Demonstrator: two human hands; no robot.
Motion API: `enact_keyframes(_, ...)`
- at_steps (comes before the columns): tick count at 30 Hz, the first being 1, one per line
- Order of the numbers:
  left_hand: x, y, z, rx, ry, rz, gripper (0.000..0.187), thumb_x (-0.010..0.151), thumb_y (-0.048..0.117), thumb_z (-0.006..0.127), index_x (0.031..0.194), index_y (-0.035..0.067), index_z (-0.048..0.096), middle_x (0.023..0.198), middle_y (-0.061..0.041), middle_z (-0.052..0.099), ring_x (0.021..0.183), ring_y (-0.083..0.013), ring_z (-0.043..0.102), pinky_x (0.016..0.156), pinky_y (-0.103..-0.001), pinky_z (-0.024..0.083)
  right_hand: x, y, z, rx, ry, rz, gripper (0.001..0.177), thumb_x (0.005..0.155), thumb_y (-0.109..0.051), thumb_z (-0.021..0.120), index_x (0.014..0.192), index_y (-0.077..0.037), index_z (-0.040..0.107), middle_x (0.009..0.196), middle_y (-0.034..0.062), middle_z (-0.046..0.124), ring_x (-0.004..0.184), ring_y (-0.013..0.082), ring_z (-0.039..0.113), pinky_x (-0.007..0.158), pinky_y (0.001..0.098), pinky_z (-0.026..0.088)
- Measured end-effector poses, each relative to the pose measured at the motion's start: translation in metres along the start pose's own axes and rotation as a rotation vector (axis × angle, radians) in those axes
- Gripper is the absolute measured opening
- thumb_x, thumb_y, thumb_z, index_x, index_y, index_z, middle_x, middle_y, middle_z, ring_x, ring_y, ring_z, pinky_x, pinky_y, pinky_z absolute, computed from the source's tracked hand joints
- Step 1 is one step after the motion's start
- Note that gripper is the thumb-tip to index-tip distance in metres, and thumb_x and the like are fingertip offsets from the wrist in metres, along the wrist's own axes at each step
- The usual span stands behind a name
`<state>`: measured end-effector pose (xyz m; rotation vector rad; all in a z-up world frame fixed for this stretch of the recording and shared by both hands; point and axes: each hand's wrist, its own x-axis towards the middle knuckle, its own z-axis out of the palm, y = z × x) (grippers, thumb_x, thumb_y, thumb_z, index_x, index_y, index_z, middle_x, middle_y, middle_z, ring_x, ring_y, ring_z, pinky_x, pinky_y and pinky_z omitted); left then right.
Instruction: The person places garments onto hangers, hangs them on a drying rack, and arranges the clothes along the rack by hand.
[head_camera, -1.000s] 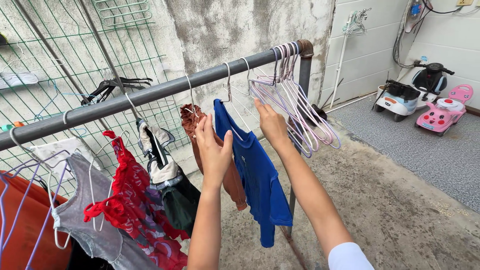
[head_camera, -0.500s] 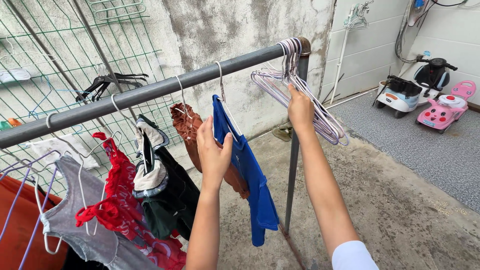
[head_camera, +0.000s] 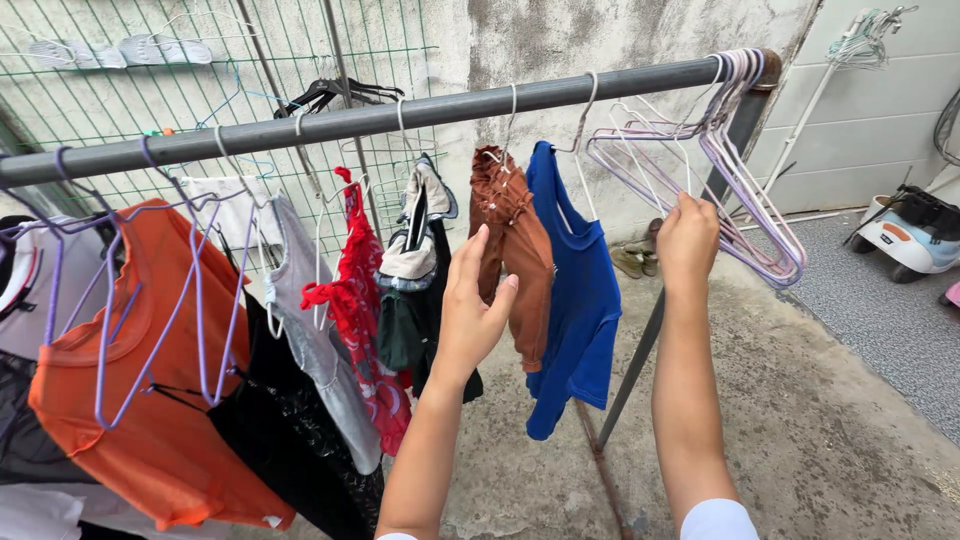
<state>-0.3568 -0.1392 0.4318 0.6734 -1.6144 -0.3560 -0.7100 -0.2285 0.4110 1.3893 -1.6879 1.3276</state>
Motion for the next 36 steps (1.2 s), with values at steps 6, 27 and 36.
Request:
enact_keyframes(6,-0.049,0.019,-0.121,0.11,0.081,0.017,0.067,0.092,0.01,0.072,0.152,0.002,0.044,0.15,-0.021,0.051,0.14,-0.0365,0.052,0.118,-0.041,0.04,-0.053,-0.131,-0.034,0.047,0.06,-0.036,0.031,0.097,-0.008,0.071,0.126,0.003,0.072,0.132,0.0276,0.06,0.121,0.0444,0.057,0.104,0.0496,0.045)
enact_keyframes(27,-0.235,-0.02,-0.548,0.554,0.642,-0.475,0.069,0.088,0.021,0.071,0.15,0.006,0.045,0.145,-0.019,0.051,0.13,-0.0329,0.057,0.108,-0.04,0.046,-0.306,-0.648,-0.007,0.905,-0.488,-0.381,0.04,0.09,-0.012,0.074,0.128,-0.001,0.068,0.14,0.0248,0.055,0.127,0.042,0.055,0.107,0.0466,0.046)
enact_keyframes(36,-0.19,-0.083,-0.643,0.721,0.596,-0.375,0.064,0.09,0.019,0.071,0.148,0.003,0.048,0.143,-0.021,0.053,0.131,-0.0372,0.055,0.108,-0.042,0.045,-0.332,-0.774,0.057,1.118,-0.444,-0.352,0.032,0.093,-0.009,0.071,0.124,-0.001,0.069,0.138,0.0214,0.059,0.127,0.038,0.06,0.107,0.0433,0.05)
